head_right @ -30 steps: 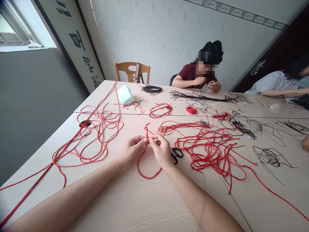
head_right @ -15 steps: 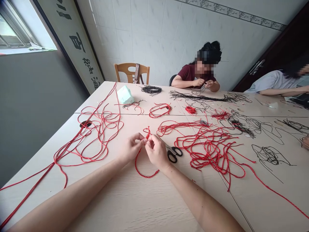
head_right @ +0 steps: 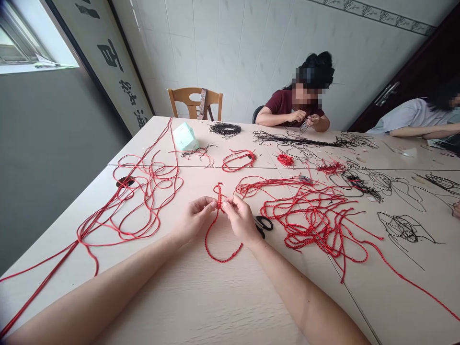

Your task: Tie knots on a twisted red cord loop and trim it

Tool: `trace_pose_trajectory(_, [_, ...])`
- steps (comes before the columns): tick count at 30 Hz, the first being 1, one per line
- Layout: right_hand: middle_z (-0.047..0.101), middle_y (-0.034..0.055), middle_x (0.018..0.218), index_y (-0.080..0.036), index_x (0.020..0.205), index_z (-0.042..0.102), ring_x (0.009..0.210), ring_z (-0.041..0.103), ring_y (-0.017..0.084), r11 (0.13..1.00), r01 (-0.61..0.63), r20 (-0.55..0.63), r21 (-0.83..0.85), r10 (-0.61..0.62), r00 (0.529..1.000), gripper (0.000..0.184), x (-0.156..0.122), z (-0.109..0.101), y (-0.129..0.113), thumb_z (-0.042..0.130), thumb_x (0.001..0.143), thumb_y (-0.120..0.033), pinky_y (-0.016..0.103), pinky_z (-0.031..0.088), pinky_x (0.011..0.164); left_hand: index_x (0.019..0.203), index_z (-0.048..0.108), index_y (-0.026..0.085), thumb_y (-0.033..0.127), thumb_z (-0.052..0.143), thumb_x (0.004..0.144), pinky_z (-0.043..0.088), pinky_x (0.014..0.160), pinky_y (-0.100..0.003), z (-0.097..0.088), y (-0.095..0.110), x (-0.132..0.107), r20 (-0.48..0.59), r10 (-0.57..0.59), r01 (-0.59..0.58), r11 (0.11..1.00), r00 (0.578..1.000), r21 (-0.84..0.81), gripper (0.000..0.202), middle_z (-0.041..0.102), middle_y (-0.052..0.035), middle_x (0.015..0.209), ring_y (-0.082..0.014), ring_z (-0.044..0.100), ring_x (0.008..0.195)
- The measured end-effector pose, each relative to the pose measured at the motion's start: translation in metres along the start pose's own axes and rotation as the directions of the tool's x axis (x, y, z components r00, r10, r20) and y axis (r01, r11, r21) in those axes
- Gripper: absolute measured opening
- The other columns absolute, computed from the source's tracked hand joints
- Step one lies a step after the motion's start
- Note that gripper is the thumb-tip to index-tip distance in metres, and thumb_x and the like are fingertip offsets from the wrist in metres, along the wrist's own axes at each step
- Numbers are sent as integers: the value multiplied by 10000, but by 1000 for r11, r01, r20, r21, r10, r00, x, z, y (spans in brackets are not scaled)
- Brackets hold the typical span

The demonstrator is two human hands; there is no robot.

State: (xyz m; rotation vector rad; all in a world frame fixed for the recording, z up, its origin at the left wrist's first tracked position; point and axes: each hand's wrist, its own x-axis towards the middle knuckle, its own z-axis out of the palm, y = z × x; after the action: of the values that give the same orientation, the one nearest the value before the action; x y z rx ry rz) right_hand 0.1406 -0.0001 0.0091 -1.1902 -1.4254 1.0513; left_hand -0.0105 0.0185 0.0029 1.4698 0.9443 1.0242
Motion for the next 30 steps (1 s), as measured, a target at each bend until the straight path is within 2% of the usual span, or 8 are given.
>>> trace_pose_trajectory(7, [402, -43, 589, -194, 713, 489, 547, 351, 106, 994, -54, -20, 94, 56, 998, 186, 1, 0, 3, 506, 826, -341, 245, 289, 532, 866, 612, 151, 426, 550, 802, 434, 683, -246, 2, -2, -1, -23, -74, 74, 997, 997, -38, 290, 660, -43, 845, -134, 572, 741])
trace_pose_trajectory(15, [412, -45, 558, -192, 791, 539, 532, 354, 106, 981, -107, -64, 164, 119, 991, 163, 5, -1, 13, 528, 825, -351, 238, 275, 512, 856, 637, 135, 392, 560, 801, 442, 728, -267, 4, -6, 3, 32, -105, 108, 987, 994, -123, 274, 668, -65, 856, -154, 582, 781])
trace_pose_trajectory(21, [412, -38, 582, -186, 746, 522, 551, 367, 103, 988, -64, -72, 141, 74, 995, 159, 4, -2, 14, 517, 829, -322, 234, 296, 528, 887, 634, 137, 388, 587, 792, 431, 776, -272, 2, -4, 5, 44, -115, 122, 964, 992, -237, 272, 661, -64, 881, -161, 580, 827])
trace_pose_trajectory(25, [399, -44, 581, -188, 762, 527, 538, 343, 96, 994, -51, -42, 93, 55, 998, 127, 3, -4, 13, 508, 829, -294, 229, 279, 512, 867, 634, 130, 343, 627, 772, 413, 819, -285, -2, -2, 8, 125, -120, 159, 913, 985, -375, 234, 650, -57, 866, -153, 573, 830])
trace_pose_trajectory(30, [409, -38, 621, -190, 768, 514, 543, 352, 95, 999, -2, -50, 38, 4, 999, 148, 0, -2, 9, 504, 839, -319, 231, 289, 507, 777, 628, 127, 295, 661, 744, 403, 774, -272, -8, -6, 11, 233, -77, 171, 892, 969, -418, 173, 625, -33, 783, -132, 549, 763])
